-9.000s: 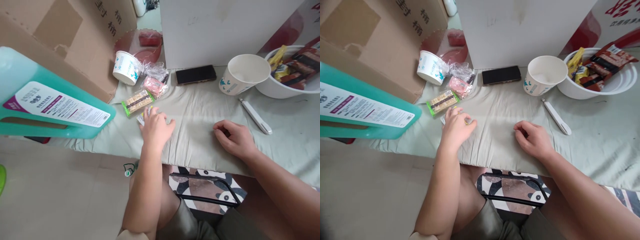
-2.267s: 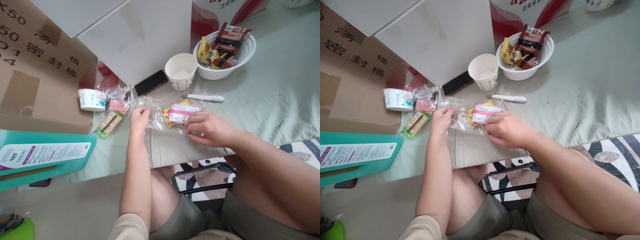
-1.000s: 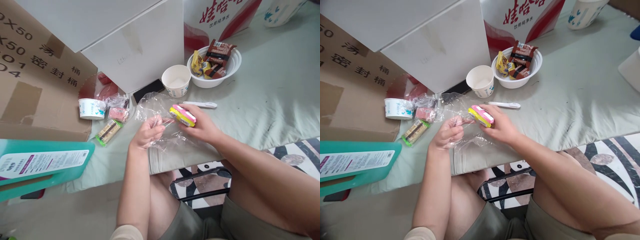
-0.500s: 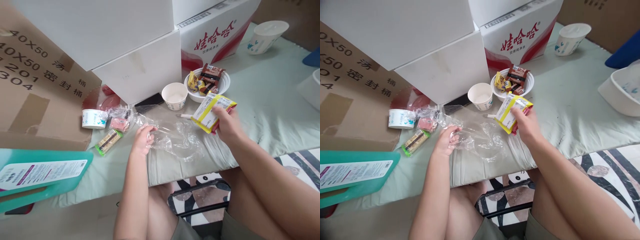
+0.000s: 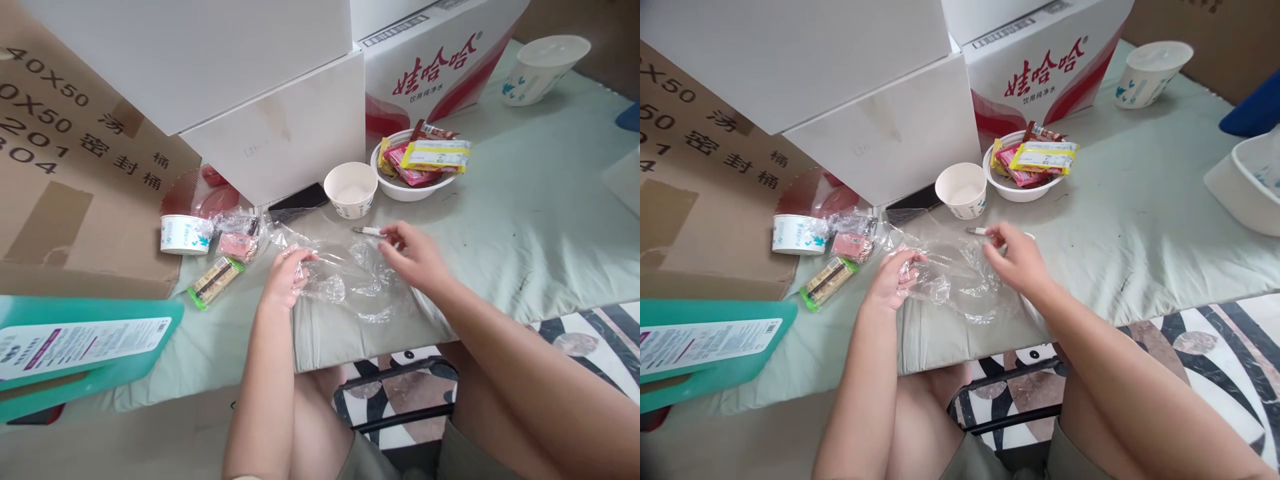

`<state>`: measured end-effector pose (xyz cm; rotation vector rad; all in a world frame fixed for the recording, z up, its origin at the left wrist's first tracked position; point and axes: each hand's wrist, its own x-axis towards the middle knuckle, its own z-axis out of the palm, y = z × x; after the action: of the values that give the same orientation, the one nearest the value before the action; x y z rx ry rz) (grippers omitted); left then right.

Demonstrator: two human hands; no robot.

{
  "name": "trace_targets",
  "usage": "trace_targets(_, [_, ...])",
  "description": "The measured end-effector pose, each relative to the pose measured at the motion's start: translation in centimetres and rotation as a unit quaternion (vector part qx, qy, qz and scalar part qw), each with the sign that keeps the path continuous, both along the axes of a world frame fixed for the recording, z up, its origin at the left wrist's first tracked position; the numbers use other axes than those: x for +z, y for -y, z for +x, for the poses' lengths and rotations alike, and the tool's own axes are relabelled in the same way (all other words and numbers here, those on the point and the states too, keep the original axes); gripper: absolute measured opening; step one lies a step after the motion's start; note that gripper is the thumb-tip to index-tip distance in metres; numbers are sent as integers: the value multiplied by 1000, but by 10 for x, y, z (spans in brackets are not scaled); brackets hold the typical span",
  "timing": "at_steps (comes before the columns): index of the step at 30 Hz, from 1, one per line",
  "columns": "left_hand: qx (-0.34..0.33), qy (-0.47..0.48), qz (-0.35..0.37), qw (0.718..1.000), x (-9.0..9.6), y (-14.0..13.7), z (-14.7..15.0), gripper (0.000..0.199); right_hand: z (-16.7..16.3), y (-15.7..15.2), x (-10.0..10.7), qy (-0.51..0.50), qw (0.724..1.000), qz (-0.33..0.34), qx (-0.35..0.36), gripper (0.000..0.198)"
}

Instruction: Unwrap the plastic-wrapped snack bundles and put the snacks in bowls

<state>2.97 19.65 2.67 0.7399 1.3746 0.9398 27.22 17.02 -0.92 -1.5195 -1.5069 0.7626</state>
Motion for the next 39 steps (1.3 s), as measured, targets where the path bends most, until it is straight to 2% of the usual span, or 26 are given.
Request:
trace_targets(2, [-27,-3,8,1000,1,2,0,38,-4,1,-5,101,993,36,42,32])
trace_targets(4, [-64,-8,18,998,2,5,-1,39,-3,0,-8,150,985,60,57,47])
trace_targets(7, [-103,-22,21,994,2,7,-4,39,1,0,-8,148,982,92,71,57])
trace_targets(10, [-105,-37,19,994,2,8,-9,39,3,4,-12,144,975,109,132,71])
trace_targets(11, [-102,-43,20,994,1,7,-10,37,4,4,-14,155,971,103,147,71])
trace_targets(13, [-94,-62,27,993,0,5,-14,36,4,4,-18,177,969,89,147,46])
trace_targets(15, [-83,-86,41,992,-4,3,-17,36,3,2,-19,168,975,95,114,18])
trace_targets(16, [-74,-99,49,991,-7,2,-19,35,3,2,-17,149,979,106,91,13])
trace_targets(19, [-33,-137,70,987,-17,0,-25,26,2,6,-4,72,987,140,34,10])
trace_targets(22, [-3,-132,91,987,-21,0,-28,20,3,12,7,-1,984,176,26,5])
trace_targets(23, [3,-112,97,989,-20,1,-28,20,4,12,7,-20,983,181,34,11])
trace_targets(26, [24,-18,94,995,-12,2,-27,24,3,5,-1,-59,985,143,70,50])
trace_targets(27, [29,15,88,996,-9,2,-26,25,2,2,-5,-61,988,118,80,54])
trace_targets(28, [33,42,83,995,-6,3,-26,25,2,-2,-8,-60,990,96,87,49])
trace_targets(31, [28,86,79,993,-1,4,-26,23,-1,-5,-10,-77,990,71,93,18])
trace_targets(33, [23,89,93,991,-1,4,-28,22,-1,-3,-5,-144,983,82,78,18])
trace_targets(35, [25,83,110,990,-3,4,-29,22,0,0,0,-209,974,65,57,22])
trace_targets(39, [42,24,96,994,-9,1,-28,24,-1,-6,5,-161,986,-27,40,26])
